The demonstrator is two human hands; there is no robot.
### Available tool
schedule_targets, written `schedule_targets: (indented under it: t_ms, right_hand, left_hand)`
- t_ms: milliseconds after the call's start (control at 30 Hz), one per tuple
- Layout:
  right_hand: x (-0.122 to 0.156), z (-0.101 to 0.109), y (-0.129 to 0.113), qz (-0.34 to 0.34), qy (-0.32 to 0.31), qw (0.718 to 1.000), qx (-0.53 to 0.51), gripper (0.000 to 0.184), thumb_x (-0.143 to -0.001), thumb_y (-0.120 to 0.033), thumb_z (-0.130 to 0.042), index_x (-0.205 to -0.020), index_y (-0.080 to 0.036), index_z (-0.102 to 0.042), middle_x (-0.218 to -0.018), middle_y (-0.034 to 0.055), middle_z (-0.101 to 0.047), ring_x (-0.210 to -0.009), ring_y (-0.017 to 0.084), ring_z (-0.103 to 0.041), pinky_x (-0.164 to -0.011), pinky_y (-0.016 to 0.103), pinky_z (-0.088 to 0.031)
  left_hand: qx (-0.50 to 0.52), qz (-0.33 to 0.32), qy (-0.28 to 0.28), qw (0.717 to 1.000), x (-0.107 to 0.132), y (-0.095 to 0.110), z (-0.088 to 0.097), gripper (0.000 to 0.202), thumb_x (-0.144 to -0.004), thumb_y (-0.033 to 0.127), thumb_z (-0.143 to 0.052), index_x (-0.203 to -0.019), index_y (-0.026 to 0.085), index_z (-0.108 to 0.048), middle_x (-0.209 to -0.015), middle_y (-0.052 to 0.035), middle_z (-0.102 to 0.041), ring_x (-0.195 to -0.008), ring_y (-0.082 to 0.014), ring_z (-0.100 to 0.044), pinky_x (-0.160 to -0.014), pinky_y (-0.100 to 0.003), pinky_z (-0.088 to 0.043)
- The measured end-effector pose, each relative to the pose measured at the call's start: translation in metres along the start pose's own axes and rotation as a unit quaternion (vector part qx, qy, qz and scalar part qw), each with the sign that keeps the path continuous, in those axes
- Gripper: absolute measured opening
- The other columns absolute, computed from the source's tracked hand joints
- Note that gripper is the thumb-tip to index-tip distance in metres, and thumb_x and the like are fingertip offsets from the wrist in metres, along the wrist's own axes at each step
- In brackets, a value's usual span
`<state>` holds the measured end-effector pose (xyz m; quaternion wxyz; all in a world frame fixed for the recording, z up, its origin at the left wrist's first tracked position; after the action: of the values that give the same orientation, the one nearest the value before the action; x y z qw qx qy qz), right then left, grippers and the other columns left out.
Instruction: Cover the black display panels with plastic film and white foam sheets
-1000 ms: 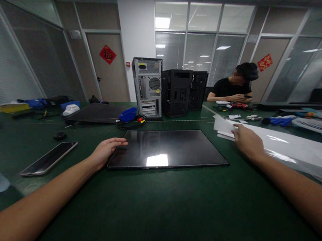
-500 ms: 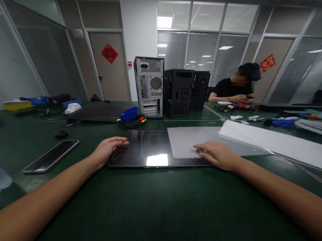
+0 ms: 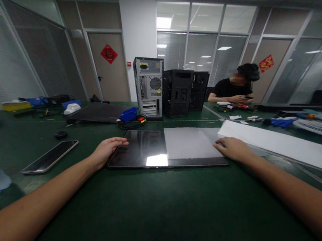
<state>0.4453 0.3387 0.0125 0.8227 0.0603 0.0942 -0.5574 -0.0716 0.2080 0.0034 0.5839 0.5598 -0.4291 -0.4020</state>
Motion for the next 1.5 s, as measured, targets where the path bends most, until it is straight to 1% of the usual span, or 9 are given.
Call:
schedule_targets:
  t_ms: [233, 300, 400, 533, 833, 967, 1067, 1267, 1500]
  right_hand:
    - [0.014, 0.020, -0.062, 0.157, 0.006, 0.982, -0.103, 0.054, -0.093, -0.060, -0.038, -0.124, -0.025, -0.066, -0.121, 0.0062, -0.067, -0.106, 0.026, -0.061, -0.092, 0.043, -0.048]
    - [0.014, 0.021, -0.061, 0.168, 0.016, 0.979, -0.115, 0.053, -0.093, -0.058, -0.039, -0.125, -0.025, -0.065, -0.123, 0.0055, -0.065, -0.109, 0.026, -0.060, -0.095, 0.043, -0.047]
    - [0.008, 0.020, -0.043, 0.119, 0.051, 0.989, -0.069, 0.054, -0.093, -0.058, -0.040, -0.123, -0.021, -0.066, -0.120, 0.0091, -0.067, -0.109, 0.029, -0.060, -0.097, 0.047, -0.045]
    - [0.005, 0.013, -0.030, 0.115, 0.021, 0.992, -0.041, 0.052, -0.092, -0.056, -0.041, -0.117, -0.020, -0.069, -0.116, 0.0098, -0.068, -0.105, 0.030, -0.062, -0.095, 0.047, -0.046]
    - [0.018, 0.018, -0.070, 0.210, -0.037, 0.963, -0.164, 0.050, -0.095, -0.054, -0.041, -0.135, -0.028, -0.057, -0.140, 0.0010, -0.054, -0.126, 0.024, -0.052, -0.108, 0.044, -0.039]
    - [0.012, 0.021, -0.058, 0.155, 0.018, 0.981, -0.117, 0.053, -0.094, -0.056, -0.041, -0.132, -0.024, -0.060, -0.132, 0.0055, -0.061, -0.119, 0.028, -0.056, -0.104, 0.048, -0.042]
    - [0.009, 0.017, -0.046, 0.131, 0.013, 0.989, -0.066, 0.054, -0.094, -0.057, -0.039, -0.122, -0.020, -0.066, -0.123, 0.0087, -0.065, -0.111, 0.030, -0.060, -0.098, 0.049, -0.046]
    - [0.017, 0.016, -0.058, 0.204, -0.023, 0.970, -0.131, 0.050, -0.094, -0.055, -0.043, -0.126, -0.025, -0.065, -0.132, 0.0050, -0.061, -0.121, 0.027, -0.055, -0.104, 0.046, -0.042]
    - [0.020, 0.011, -0.074, 0.260, -0.038, 0.955, -0.139, 0.049, -0.092, -0.055, -0.049, -0.134, -0.030, -0.059, -0.141, 0.0040, -0.053, -0.128, 0.029, -0.049, -0.109, 0.049, -0.036]
  left_hand:
    - [-0.005, -0.003, 0.001, 1.000, 0.002, 0.002, -0.002, 0.023, -0.073, 0.017, -0.070, -0.096, 0.016, -0.073, -0.099, -0.0107, -0.078, -0.088, -0.0189, -0.073, -0.076, -0.026, -0.057]
    - [-0.001, -0.005, -0.002, 1.000, 0.003, 0.003, -0.003, 0.023, -0.074, 0.016, -0.069, -0.096, 0.016, -0.072, -0.099, -0.0106, -0.078, -0.087, -0.0186, -0.073, -0.075, -0.026, -0.057]
    - [-0.002, -0.004, 0.000, 1.000, 0.004, 0.003, -0.003, 0.022, -0.073, 0.015, -0.068, -0.095, 0.015, -0.072, -0.098, -0.0105, -0.078, -0.085, -0.0186, -0.074, -0.074, -0.027, -0.057]
    - [0.004, -0.002, -0.005, 1.000, 0.002, 0.001, -0.002, 0.025, -0.071, 0.017, -0.071, -0.096, 0.015, -0.072, -0.100, -0.0114, -0.078, -0.084, -0.0194, -0.074, -0.076, -0.029, -0.057]
    - [-0.033, -0.009, -0.002, 0.999, -0.001, -0.001, -0.002, 0.025, -0.070, 0.021, -0.072, -0.094, 0.016, -0.074, -0.100, -0.0121, -0.077, -0.087, -0.0217, -0.073, -0.077, -0.032, -0.057]
    - [-0.042, -0.012, 0.001, 0.999, 0.000, 0.000, -0.002, 0.022, -0.072, 0.019, -0.069, -0.093, 0.016, -0.075, -0.101, -0.0113, -0.077, -0.091, -0.0208, -0.072, -0.080, -0.030, -0.056]
    - [-0.049, -0.014, -0.003, 0.999, -0.001, 0.000, -0.003, 0.022, -0.073, 0.019, -0.067, -0.094, 0.017, -0.075, -0.103, -0.0111, -0.077, -0.095, -0.0214, -0.071, -0.082, -0.031, -0.055]
    - [-0.080, -0.032, -0.004, 0.996, -0.002, 0.000, 0.000, 0.023, -0.072, 0.022, -0.067, -0.094, 0.019, -0.075, -0.106, -0.0091, -0.077, -0.096, -0.0213, -0.070, -0.082, -0.030, -0.053]
    - [-0.133, -0.059, 0.001, 0.989, -0.005, 0.001, 0.002, 0.029, -0.070, 0.031, -0.068, -0.096, 0.019, -0.076, -0.109, -0.0079, -0.076, -0.105, -0.0242, -0.066, -0.096, -0.036, -0.046]
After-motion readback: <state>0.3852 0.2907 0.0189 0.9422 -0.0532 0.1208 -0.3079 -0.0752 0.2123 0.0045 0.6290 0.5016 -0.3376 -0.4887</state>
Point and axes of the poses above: each hand's wrist, its own x-axis away from the middle knuckle, its own z-axis out of the back of the hand, y = z × x, the point moved 6 cm from there along -x, towards the middle knuckle
